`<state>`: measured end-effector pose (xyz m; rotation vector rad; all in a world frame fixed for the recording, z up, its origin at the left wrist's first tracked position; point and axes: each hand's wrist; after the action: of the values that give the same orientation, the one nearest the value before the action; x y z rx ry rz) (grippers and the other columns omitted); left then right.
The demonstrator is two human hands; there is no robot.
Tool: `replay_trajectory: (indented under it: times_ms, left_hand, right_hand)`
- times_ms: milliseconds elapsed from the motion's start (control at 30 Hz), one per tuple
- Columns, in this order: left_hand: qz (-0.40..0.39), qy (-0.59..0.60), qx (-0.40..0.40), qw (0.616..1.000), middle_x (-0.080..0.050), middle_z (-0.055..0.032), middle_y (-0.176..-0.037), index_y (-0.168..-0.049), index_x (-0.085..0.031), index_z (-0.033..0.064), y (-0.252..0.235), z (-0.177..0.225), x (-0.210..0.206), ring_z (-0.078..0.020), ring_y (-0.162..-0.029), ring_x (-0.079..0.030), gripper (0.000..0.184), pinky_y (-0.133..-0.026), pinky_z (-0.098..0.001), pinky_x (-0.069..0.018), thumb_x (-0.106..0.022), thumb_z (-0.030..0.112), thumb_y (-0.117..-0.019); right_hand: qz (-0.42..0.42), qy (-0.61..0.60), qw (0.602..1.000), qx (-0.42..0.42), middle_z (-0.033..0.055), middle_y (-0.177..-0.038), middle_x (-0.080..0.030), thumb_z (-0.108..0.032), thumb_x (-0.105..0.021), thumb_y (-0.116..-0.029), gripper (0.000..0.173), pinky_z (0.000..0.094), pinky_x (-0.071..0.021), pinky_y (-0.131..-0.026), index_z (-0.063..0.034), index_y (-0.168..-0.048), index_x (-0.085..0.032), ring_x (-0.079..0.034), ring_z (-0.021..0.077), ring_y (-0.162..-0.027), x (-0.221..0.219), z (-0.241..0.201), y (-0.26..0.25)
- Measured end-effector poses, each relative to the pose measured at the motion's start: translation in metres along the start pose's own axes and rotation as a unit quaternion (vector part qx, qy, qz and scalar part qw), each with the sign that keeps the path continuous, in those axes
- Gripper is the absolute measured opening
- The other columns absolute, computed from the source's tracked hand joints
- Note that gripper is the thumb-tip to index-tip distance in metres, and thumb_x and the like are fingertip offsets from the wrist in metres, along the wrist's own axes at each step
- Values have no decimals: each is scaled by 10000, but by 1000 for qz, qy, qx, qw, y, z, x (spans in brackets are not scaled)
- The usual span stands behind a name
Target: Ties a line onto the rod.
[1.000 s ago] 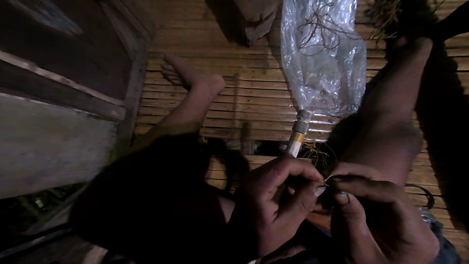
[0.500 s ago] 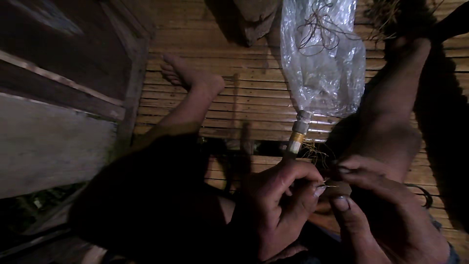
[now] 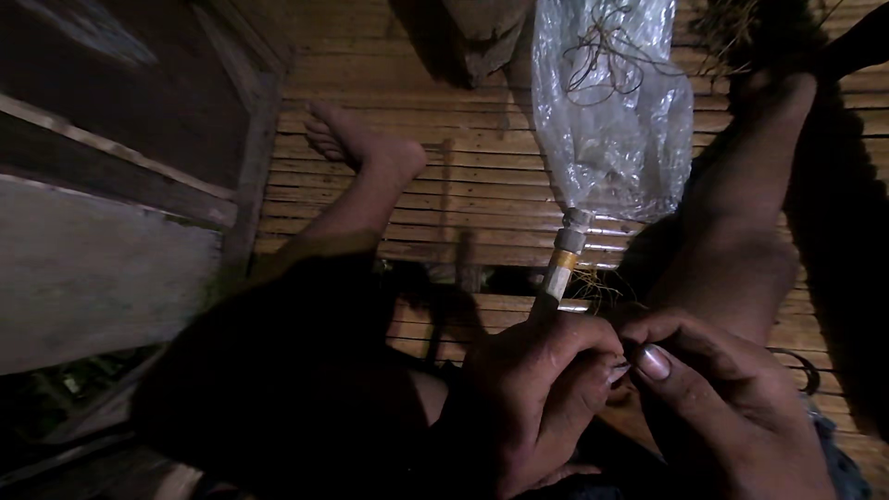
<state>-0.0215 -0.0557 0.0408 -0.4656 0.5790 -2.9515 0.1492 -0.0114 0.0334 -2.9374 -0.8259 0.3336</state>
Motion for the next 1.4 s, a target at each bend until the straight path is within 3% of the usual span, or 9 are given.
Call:
replay_trajectory:
  times_ms: [533,1067,1267,1400]
  left_hand:
    - [20,-22,-5,1000,-651,-48,-785,-1023,-649,-11,0,-2,-3,4,-696,-611,237,-651,-129,-527,-542,196,-1065]
    - [26,-10,7,1000,-637,-34,-809,-1012,-636,1,1,-3,-4,24,-709,-585,231,-660,-115,-508,-531,199,-1069]
    - [19,-7,19,1000,-640,-46,-799,-1003,-645,-5,1,-2,-2,7,-709,-595,214,-662,-124,-512,-553,180,-1058]
    - [22,-2,14,1000,-627,-40,-803,-1013,-632,-1,1,-3,-3,23,-704,-581,244,-656,-110,-501,-530,213,-1071]
  right_hand:
    - [1,-95,994,-60,-67,-846,-639,-152,-581,-1038,115,199,-560,-690,-88,-1006,-671,-613,6,-740,-2,1,-5]
    - [41,-81,995,-41,-58,-842,-626,-139,-567,-1038,106,179,-555,-681,-91,-997,-653,-608,-2,-738,-9,5,-4]
    - [88,-87,991,-56,-38,-805,-616,-68,-571,-1008,92,194,-532,-633,-38,-975,-652,-584,17,-677,-14,3,-2]
    - [104,-53,990,-78,-66,-789,-614,-38,-564,-988,91,141,-518,-646,-33,-937,-639,-581,-26,-680,-15,-7,-7]
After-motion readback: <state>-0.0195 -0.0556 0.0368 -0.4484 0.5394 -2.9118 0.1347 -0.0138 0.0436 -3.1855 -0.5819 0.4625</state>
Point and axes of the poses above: each hand's wrist, its own y-axis away from the middle knuckle, its own x-axis out of the back of the hand, z = x × y
